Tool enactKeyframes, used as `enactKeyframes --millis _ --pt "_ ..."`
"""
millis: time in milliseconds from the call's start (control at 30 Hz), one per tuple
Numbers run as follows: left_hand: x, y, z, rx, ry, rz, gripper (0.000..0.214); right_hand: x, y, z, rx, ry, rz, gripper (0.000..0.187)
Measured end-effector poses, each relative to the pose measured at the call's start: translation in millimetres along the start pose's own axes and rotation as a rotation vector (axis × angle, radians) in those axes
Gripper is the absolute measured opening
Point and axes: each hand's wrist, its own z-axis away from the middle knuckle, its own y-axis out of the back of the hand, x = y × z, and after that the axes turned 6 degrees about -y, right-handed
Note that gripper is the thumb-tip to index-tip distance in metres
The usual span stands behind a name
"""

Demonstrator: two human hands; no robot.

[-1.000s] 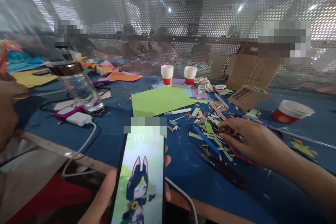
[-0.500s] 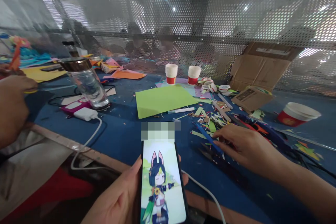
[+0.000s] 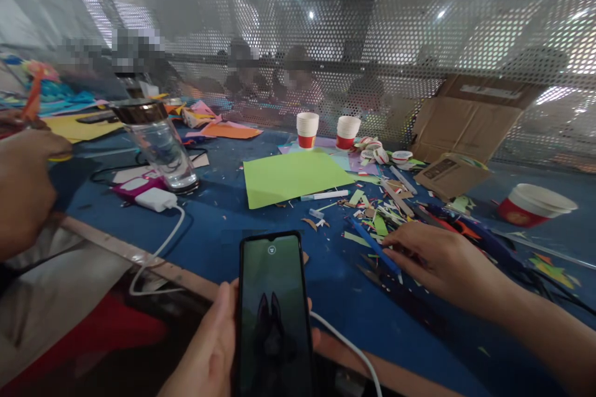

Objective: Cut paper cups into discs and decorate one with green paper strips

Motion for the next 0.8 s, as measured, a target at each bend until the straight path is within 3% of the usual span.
enactKeyframes --millis 167,333,500,600,800 --pt "2.0 -2.1 -3.4 0.006 -0.029 -0.038 0.064 1.1 -1.2 1.3 -0.001 -0.003 0.007 0.02" --pt "5.3 6.3 -10.1 -0.126 -0.039 -0.113 0.067 1.5 -0.7 1.1 0.019 0.015 0.002 0.02" --pt "9.2 9.0 -12.4 0.044 -0.113 -0.228 0.072 3.0 -1.3 2.9 0.009 0.015 -0.003 0.021" --pt "9.9 0.6 -9.7 0.14 -0.181 -0.245 0.072 3.7 -1.7 3.9 0.006 0.01 0.0 0.02" --pt "7.6 -22.3 -0.5 0.202 -0.189 -0.306 0.061 2.6 -0.1 2.3 0.01 0.024 0.006 0.021"
